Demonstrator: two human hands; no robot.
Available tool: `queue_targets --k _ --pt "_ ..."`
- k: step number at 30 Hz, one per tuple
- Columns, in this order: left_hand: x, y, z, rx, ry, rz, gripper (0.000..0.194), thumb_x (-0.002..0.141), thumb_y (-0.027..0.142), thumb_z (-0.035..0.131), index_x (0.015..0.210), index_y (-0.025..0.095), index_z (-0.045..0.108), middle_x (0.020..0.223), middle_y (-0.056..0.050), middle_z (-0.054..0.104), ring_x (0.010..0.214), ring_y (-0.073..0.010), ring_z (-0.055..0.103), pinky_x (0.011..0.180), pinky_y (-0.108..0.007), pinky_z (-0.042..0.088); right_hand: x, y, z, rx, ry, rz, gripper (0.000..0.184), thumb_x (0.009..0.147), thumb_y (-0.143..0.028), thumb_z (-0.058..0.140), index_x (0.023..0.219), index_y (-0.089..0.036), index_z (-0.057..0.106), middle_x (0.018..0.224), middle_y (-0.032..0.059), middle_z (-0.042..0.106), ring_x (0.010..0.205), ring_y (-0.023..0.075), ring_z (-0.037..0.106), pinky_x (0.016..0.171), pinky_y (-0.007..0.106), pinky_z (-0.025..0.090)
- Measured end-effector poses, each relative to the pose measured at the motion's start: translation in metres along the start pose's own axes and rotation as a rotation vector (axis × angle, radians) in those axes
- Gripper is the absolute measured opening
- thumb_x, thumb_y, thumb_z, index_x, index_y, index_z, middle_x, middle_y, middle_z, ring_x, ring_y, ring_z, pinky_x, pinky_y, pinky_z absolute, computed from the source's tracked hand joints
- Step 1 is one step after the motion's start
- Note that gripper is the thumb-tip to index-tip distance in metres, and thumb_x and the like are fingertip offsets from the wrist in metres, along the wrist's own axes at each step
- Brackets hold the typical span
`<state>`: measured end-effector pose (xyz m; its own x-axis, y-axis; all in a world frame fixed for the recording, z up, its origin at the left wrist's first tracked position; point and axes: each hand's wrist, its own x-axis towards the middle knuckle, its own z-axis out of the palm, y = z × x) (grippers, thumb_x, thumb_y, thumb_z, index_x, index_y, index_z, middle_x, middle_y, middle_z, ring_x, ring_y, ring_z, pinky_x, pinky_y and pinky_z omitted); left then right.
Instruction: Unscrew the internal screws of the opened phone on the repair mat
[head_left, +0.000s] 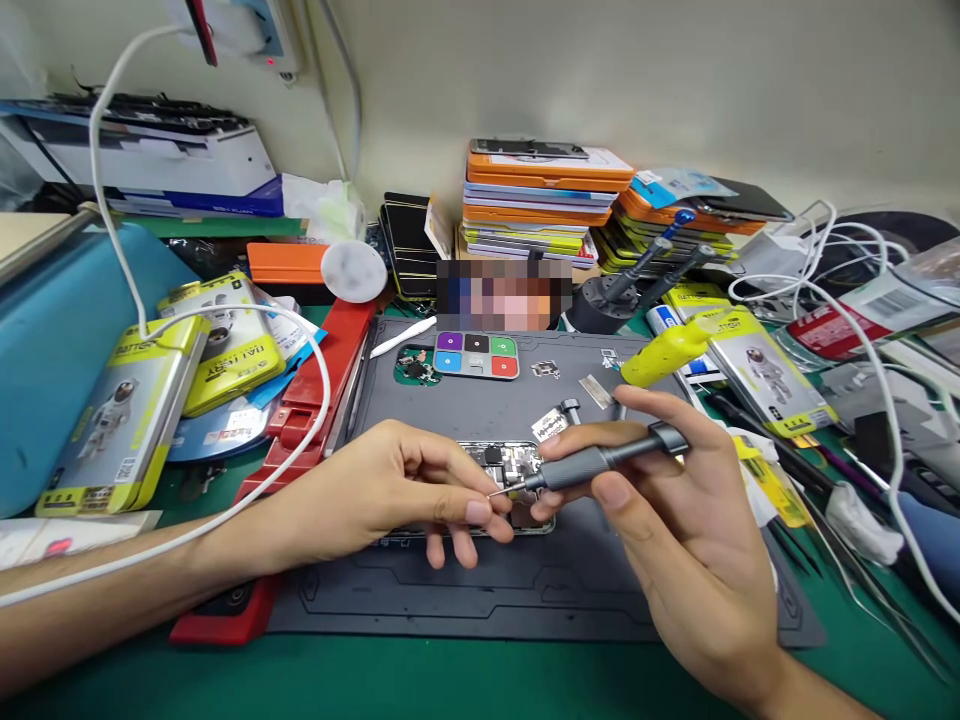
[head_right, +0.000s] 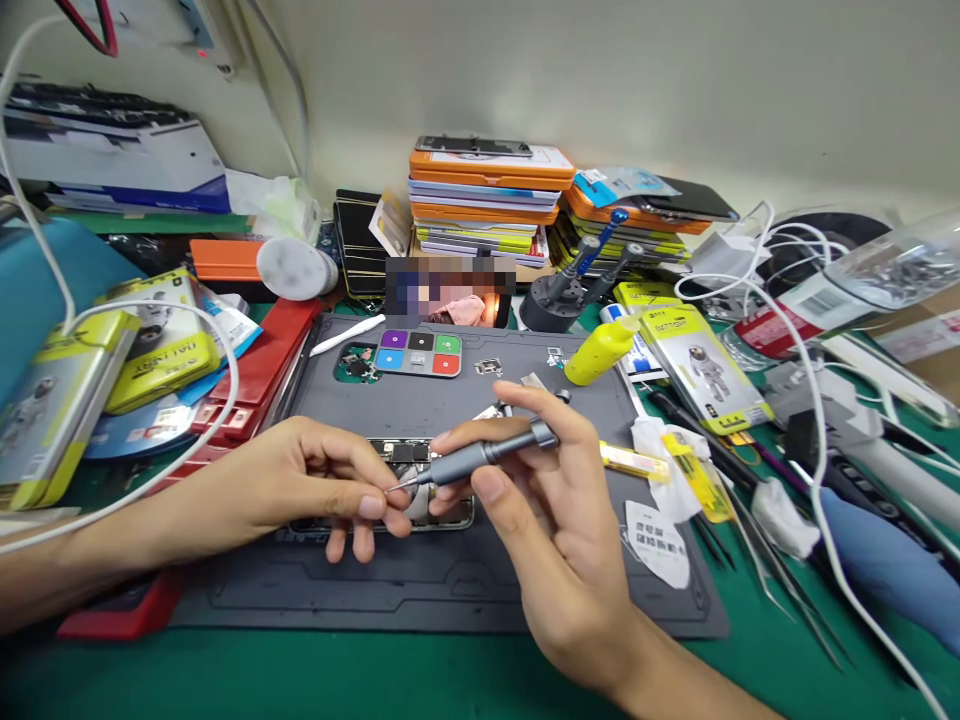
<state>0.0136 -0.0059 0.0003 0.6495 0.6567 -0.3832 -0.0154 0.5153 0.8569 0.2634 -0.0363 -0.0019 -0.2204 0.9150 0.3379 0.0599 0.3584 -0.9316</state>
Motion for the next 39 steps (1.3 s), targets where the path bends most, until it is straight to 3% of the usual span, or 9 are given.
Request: queue_targets --k 8,24,30,39 --pt "-0.0004 -0.0010 -0.0010 0.067 -0.014 0.042 0.018 0.102 0.032 0.080 0.102 0.014 0.083 0.105 -0.010 0.087 0.076 -0.0127 0.078 0.066 -0.019 0.061 0.0017 -0.0015 0.0018 0.067 0.001 0.008 0.041 0.112 -0.021 0.052 0.149 -0.037 0.052 0.114 0.0056 0.077 0.080 0.0195 0.081 0.075 0.036 0.075" --pt "-0.0010 -0.0003 -0.0015 0.071 -0.009 0.041 0.018 0.101 0.033 0.080 0.106 0.016 0.085 0.107 -0.010 0.087 0.076 -0.0135 0.078 0.064 -0.019 0.060 0.0008 -0.0001 0.0002 0.063 0.022 0.056 0.041 0.111 -0.022 0.052 0.148 -0.040 0.054 0.116 0.0065 0.078 0.080 0.0215 0.081 0.075 0.039 0.075" --pt "-0.0018 -0.0004 -0.0020 0.066 -0.006 0.035 0.018 0.100 0.033 0.081 0.105 0.016 0.084 0.106 -0.009 0.087 0.075 -0.0131 0.077 0.065 -0.020 0.060 -0.0002 0.0009 0.0005 0.116 0.011 0.031 0.043 0.111 -0.019 0.055 0.149 -0.037 0.053 0.123 0.0060 0.079 0.085 0.0195 0.083 0.079 0.035 0.076" --pt "-0.0004 -0.0025 -0.0029 0.055 -0.016 0.036 0.018 0.099 0.034 0.082 0.103 0.016 0.084 0.105 -0.010 0.087 0.076 -0.0144 0.078 0.065 -0.021 0.061 0.0023 -0.0004 0.0015 0.121 0.012 0.056 0.040 0.110 -0.022 0.056 0.148 -0.036 0.054 0.114 0.0061 0.078 0.079 0.0198 0.082 0.076 0.036 0.076"
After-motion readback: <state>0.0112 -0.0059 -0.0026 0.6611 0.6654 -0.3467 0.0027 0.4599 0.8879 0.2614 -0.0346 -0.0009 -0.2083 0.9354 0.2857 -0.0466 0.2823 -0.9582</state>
